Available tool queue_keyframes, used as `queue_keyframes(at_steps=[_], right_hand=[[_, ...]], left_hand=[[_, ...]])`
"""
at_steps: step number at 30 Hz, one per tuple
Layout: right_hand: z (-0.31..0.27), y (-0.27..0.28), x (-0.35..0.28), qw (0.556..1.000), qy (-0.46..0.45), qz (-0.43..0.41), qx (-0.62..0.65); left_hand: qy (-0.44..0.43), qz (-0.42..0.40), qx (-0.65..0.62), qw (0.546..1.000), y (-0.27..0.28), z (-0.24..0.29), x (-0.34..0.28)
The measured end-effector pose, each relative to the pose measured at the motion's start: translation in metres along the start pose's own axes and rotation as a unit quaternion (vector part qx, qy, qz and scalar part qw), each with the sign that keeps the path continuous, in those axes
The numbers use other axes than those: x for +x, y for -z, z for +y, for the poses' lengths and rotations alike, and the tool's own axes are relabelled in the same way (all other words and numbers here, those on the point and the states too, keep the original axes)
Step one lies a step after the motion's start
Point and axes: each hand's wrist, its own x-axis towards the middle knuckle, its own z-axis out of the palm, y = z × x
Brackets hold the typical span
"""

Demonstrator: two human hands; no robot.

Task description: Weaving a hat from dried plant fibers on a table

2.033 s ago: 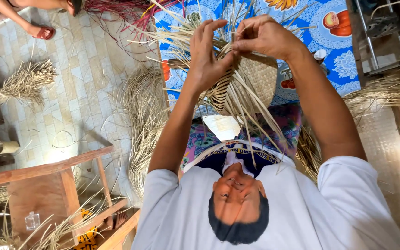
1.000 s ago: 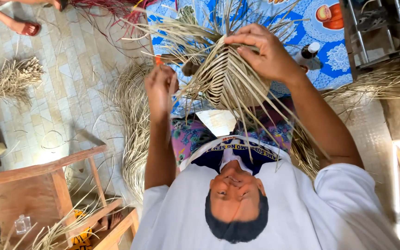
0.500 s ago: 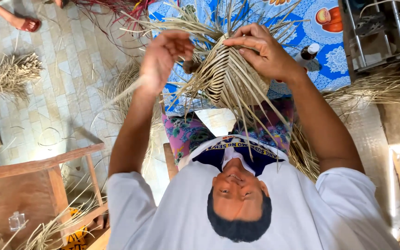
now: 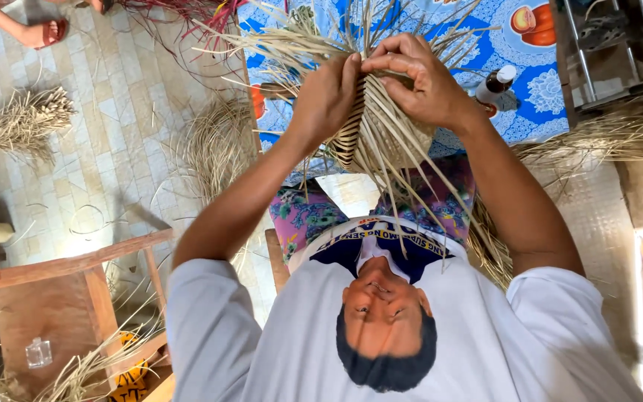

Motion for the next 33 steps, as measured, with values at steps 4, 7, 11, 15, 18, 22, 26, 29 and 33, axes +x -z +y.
queue_keyframes(at_steps=[4, 7, 11, 15, 18, 22, 26, 29, 33], right_hand=[[0.006, 0.002, -0.001, 1.000, -0.015, -0.015, 0.017], [-0.005, 0.021, 0.005, 0.986, -0.076, -0.057, 0.140], [0.010, 0.024, 0.015, 0.983, -0.071, -0.095, 0.139], [0.018, 0.016, 0.028, 0.974, -0.086, -0.094, 0.186], [0.029, 0.012, 0.033, 0.966, -0.072, -0.099, 0.229], [0.030, 0.018, 0.034, 0.974, -0.014, -0.091, 0.209], [0.038, 0.014, 0.032, 0.965, -0.056, -0.080, 0.243], [0.046, 0.012, 0.031, 0.968, -0.091, -0.020, 0.231], [0.030, 0.031, 0.036, 0.960, -0.137, -0.059, 0.236]], left_hand=[[0.038, 0.094, -0.028, 0.994, -0.017, 0.004, -0.009], [0.074, 0.151, -0.133, 0.977, -0.031, -0.004, -0.012], [0.078, 0.196, -0.245, 0.946, -0.039, 0.001, -0.017], [0.045, 0.223, -0.292, 0.929, -0.046, -0.007, -0.012], [0.062, 0.242, -0.324, 0.913, -0.050, -0.009, -0.010], [0.061, 0.242, -0.332, 0.910, -0.051, -0.011, -0.011], [0.054, 0.239, -0.328, 0.912, -0.051, -0.012, -0.011], [0.051, 0.229, -0.347, 0.908, -0.051, -0.013, -0.011], [0.043, 0.232, -0.340, 0.910, -0.052, -0.016, -0.011]])
